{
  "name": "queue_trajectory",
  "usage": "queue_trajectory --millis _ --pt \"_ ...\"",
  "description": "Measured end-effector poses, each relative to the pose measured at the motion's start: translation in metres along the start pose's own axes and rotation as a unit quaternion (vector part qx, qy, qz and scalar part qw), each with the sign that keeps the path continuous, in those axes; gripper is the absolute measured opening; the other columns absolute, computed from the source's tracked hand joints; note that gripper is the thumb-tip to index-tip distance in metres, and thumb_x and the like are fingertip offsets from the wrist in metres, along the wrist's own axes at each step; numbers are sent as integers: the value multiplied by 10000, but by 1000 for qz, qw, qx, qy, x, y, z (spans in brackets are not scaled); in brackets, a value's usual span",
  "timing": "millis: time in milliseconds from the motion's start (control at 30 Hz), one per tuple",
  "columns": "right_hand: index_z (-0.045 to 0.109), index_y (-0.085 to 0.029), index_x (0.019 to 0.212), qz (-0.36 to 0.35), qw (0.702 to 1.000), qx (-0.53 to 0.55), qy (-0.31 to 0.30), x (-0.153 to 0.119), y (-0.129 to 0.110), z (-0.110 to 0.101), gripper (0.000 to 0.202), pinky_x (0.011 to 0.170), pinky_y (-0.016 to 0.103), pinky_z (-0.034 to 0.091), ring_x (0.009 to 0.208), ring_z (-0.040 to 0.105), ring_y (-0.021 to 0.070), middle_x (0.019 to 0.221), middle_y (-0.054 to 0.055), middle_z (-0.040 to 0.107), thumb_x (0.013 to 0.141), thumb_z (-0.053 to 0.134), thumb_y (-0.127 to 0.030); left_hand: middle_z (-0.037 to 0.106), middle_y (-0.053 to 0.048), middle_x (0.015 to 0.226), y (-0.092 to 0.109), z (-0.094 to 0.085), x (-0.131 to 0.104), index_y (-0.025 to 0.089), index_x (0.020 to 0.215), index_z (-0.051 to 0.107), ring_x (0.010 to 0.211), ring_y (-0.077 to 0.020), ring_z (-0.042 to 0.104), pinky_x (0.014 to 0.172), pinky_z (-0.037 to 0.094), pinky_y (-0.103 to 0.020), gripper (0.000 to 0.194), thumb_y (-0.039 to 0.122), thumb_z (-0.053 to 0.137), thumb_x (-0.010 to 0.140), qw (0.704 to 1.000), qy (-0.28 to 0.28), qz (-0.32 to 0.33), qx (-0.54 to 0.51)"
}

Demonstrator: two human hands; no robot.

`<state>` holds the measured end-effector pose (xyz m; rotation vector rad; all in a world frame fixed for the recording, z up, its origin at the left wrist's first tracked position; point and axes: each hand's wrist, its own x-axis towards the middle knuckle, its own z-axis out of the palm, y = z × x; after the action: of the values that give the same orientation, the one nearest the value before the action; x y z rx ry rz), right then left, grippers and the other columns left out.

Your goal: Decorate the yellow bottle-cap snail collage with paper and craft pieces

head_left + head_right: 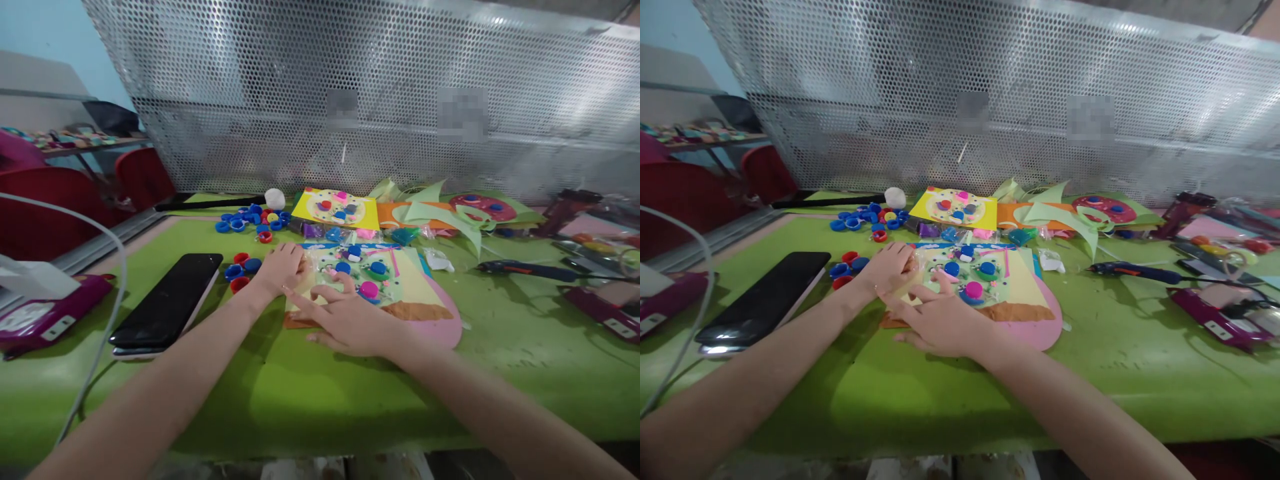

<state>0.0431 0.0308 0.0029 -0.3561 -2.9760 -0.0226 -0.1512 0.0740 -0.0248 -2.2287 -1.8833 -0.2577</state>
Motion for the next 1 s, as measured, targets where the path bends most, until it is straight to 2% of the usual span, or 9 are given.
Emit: queue_trajectory --millis 133,400,767,900,1000 --pt "120 -71 1447 2 999 -48 19 2 -2 2 659 968 604 226 1072 471 279 894 144 655 947 314 -453 564 -113 995 1 1 0 146 935 540 970 -256 504 823 414 -361 191 251 424 825 1000 3 -4 -2" --pt "208 -30 1421 4 997 -78 25 -4 1 2 645 960 553 273 981 488 264 795 122 626 949 291 -461 551 -128 1030 -1 1 0 136 969 533 972 -272 497 792 419 -373 216 252 465 800 1000 -7 -1 -2" --pt "213 -83 1432 -8 994 -103 32 -17 6 6 632 988 537 228 943 475 254 814 99 631 934 357 -446 550 -127 1022 0 -3 0 151 946 524 967 -275 504 760 422 -375 196 265 433 814 1000 -13 2 -2" --pt "220 -91 1429 25 997 -56 35 -23 11 2 597 975 526 236 1048 446 268 975 151 623 946 331 -424 553 -137 1010 0 -2 0 142 926 522 966 -283 505 763 418 -379 182 257 453 803 1000 -12 -1 -2" --pt "208 -157 1438 96 993 -13 66 -26 16 -5 539 963 500 245 1120 407 277 1126 149 590 952 331 -355 564 -135 1007 1 -4 0 145 923 519 976 -282 510 786 405 -385 167 249 431 825 1000 -10 8 -1"
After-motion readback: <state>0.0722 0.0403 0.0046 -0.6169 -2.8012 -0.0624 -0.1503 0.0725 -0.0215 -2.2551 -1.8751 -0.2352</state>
